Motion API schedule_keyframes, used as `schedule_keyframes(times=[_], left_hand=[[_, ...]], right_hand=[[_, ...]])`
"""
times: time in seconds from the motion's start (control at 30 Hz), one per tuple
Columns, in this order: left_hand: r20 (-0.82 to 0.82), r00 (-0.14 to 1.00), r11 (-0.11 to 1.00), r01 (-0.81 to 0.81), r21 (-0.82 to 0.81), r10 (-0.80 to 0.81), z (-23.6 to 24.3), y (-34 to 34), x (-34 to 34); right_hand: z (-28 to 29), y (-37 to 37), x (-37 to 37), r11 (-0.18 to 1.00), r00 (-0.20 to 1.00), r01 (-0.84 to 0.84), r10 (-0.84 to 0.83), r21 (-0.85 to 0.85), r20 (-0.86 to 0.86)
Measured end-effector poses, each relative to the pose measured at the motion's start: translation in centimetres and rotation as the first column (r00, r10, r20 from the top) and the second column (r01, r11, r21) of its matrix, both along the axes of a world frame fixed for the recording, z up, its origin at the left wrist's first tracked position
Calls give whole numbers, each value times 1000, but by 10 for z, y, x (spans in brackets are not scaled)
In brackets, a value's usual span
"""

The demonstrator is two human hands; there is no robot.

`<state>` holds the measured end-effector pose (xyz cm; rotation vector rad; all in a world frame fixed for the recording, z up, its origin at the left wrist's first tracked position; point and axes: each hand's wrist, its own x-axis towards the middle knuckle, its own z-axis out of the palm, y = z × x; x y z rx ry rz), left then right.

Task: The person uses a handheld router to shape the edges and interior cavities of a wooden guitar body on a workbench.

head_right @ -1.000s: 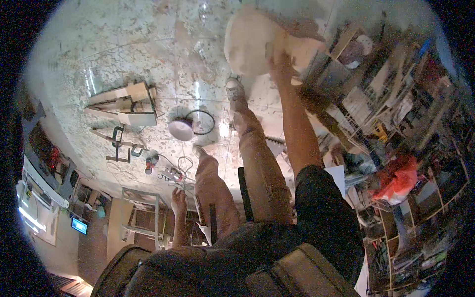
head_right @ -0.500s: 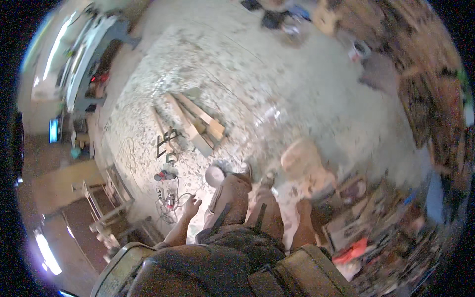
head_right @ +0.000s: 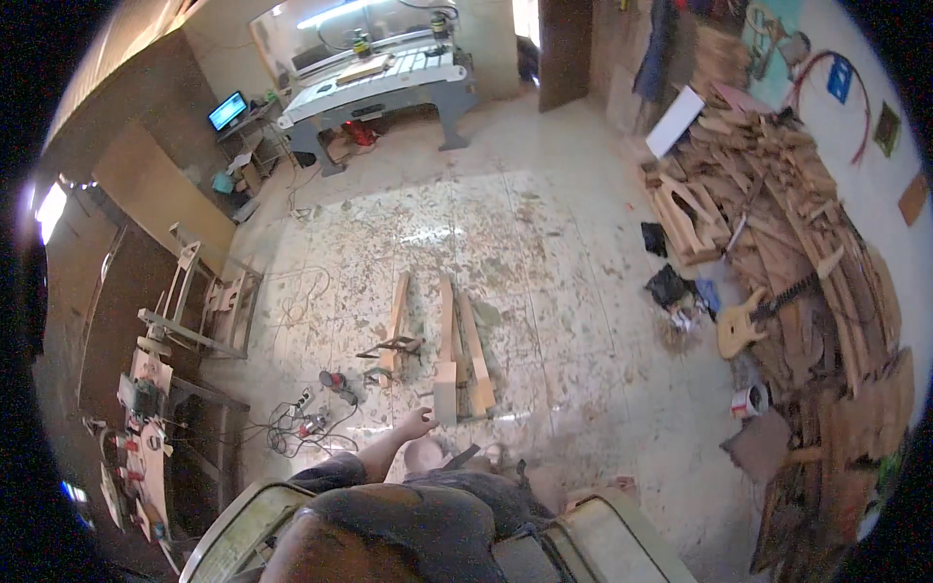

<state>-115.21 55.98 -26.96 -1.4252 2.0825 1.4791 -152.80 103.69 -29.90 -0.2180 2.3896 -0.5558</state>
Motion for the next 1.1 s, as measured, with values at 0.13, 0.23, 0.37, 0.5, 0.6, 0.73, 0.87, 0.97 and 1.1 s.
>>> schedule_keyframes(times=[0.13, 0.23, 0.37, 0.5, 0.6, 0.73, 0.87, 0.97, 1.1], left_hand=[[43, 999, 994, -14, -105, 18, -15, -34, -27], [121, 991, 993, -42, -111, 56, -28, -45, -42], [234, 969, 988, -42, -149, 76, -63, -47, -48], [351, 926, 989, -123, -79, 143, -63, -61, -100], [210, 976, 994, -45, -96, 64, -48, -75, -165], [-37, 981, 921, -192, -339, 191, -44, -114, -262], [-263, 915, 939, -336, -73, 307, 71, -109, -343], [-233, 882, 903, -428, -36, 409, 76, -99, -335], [219, 899, 922, -388, 4, 378, 28, -67, -258]], right_hand=[[5, -68, -47, 989, 988, -146, 147, -23, 50], [-3, -102, -76, 973, 967, -228, 230, -29, 107], [-20, -135, -126, 945, 928, -327, 326, -30, 181], [-46, -129, -204, 918, 902, -398, 392, -9, 181], [-61, -111, -281, 740, 742, -668, 670, 76, -8], [-55, -138, -422, 421, 187, -755, 873, 502, -451], [29, -254, -499, 966, 967, -250, 247, -60, -52], [79, -317, -521, 939, 941, -337, 334, -73, -55], [64, -364, -522, 681, 680, -732, 732, 6, -41]])
